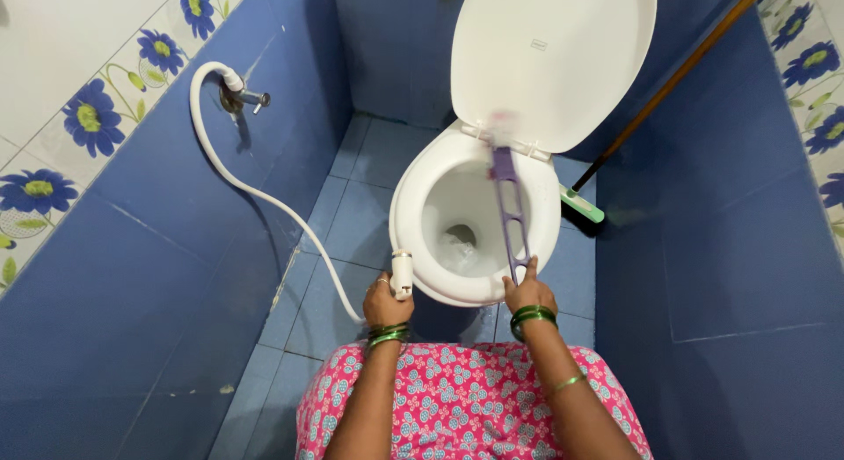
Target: The person scrubs the closed toilet seat and lid with a long-handled brush while spraying water from a handheld bidet sprayer. They then lift the lid and continue scrubbing the rim and interior of the bowl.
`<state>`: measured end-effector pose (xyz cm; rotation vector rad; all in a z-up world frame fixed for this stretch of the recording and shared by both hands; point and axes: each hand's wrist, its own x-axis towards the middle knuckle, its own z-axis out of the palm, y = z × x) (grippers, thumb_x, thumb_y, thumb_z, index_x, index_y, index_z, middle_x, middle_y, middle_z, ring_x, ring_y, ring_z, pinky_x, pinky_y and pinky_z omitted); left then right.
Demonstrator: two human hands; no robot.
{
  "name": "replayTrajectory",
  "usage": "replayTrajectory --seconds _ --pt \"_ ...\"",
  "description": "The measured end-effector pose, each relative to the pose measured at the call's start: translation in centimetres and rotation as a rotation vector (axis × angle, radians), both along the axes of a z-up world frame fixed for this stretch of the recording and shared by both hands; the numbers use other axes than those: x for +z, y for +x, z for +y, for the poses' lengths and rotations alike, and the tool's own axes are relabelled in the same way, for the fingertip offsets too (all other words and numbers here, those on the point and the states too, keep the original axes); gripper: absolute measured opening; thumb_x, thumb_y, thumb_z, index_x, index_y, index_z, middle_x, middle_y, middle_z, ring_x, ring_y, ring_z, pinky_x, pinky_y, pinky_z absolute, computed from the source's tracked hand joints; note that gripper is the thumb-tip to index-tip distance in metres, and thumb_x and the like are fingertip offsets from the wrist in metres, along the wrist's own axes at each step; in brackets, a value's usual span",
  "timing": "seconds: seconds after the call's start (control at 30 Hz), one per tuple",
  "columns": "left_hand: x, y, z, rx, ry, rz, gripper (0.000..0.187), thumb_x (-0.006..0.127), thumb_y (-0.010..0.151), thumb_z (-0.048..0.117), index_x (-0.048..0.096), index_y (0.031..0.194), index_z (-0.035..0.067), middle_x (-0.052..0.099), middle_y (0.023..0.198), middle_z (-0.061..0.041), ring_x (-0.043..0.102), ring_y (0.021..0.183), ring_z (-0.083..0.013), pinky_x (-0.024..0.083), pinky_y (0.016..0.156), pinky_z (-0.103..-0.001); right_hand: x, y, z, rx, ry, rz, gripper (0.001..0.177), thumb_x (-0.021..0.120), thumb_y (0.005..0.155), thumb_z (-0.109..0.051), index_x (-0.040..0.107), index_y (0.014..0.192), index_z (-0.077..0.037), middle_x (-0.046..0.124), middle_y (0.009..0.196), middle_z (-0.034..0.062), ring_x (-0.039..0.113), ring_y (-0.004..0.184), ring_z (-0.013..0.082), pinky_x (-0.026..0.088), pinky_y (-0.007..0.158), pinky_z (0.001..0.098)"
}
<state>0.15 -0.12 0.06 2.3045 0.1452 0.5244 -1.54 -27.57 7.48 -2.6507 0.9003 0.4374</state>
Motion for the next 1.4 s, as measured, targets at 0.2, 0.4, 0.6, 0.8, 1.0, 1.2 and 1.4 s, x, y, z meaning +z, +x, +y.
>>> replayTrajectory --seconds 0.2,0.4,0.6,0.8,1.0,1.2,1.4 --pt "-0.8 -0.1 -0.9 -0.046 0.042 0.033 0.043 0.078 0.069 0.02 0.069 0.108 0.005 0.071 0.094 -0.019 0.067 0.09 -0.0409 0.053 0.08 -0.051 -0.9 -2.6 4.2 0.134 0.059 0.027 0.092 0.055 0.098 -0.052 0.007 0.166 -0.016 0.073 0.105 0.0284 0.072 0.098 0.0423 0.058 0.087 0.0503" --pt "-1.1 -0.2 -0.1 -0.025 0.065 0.044 0.044 0.077 0.07 0.021 0.069 0.11 0.005 0.072 0.096 -0.019 0.067 0.092 -0.0415 0.053 0.082 -0.052 -0.2 -0.5 4.3 0.366 -0.007 0.015 0.086 0.055 0.097 -0.054 0.013 0.167 -0.029 0.075 0.107 0.0229 0.072 0.1 0.0407 0.056 0.091 0.0507" --pt "-1.1 -0.3 0.3 -0.033 0.058 0.064 0.042 0.077 0.07 0.021 0.069 0.108 0.005 0.072 0.097 -0.019 0.068 0.093 -0.0417 0.053 0.083 -0.051 -2.3 0.6 1.8 0.034 0.032 -0.078 0.089 0.061 0.094 -0.054 0.016 0.164 -0.023 0.073 0.109 0.0253 0.07 0.101 0.0406 0.057 0.089 0.0499" --pt "-1.1 -0.4 -0.8 -0.098 0.06 -0.003 0.044 0.077 0.068 0.019 0.069 0.108 0.003 0.072 0.096 -0.02 0.067 0.091 -0.0424 0.053 0.083 -0.051 -3.1 0.3 3.3 0.173 0.084 -0.038 0.098 0.061 0.095 -0.05 0.006 0.165 -0.011 0.072 0.103 0.0307 0.072 0.096 0.043 0.058 0.088 0.0489" --pt "-0.8 -1.0 0.0 -0.066 0.057 0.064 0.039 0.076 0.072 0.019 0.07 0.108 0.007 0.072 0.096 -0.018 0.067 0.092 -0.0412 0.053 0.083 -0.052 -2.1 2.4 4.5 0.466 0.039 -0.042 0.092 0.061 0.093 -0.049 0.01 0.165 -0.024 0.073 0.098 0.0258 0.071 0.094 0.0439 0.056 0.086 0.0523" --pt "-1.3 -0.4 0.9 -0.037 0.094 0.088 0.042 0.076 0.071 0.019 0.069 0.109 0.006 0.072 0.093 -0.019 0.067 0.091 -0.0409 0.053 0.081 -0.052 -3.9 4.2 1.6 0.119 0.067 -0.098 0.09 0.061 0.094 -0.05 0.012 0.165 -0.024 0.073 0.101 0.0265 0.072 0.095 0.043 0.058 0.086 0.0516" --pt "-1.1 -0.2 -0.7 -0.078 0.103 0.071 0.044 0.078 0.069 0.02 0.068 0.109 0.005 0.071 0.094 -0.02 0.067 0.093 -0.0414 0.053 0.083 -0.051 -5.7 2.5 2.7 0.123 0.082 -0.086 0.1 0.063 0.094 -0.055 0.008 0.164 -0.011 0.072 0.102 0.0302 0.072 0.096 0.0437 0.058 0.086 0.0496"
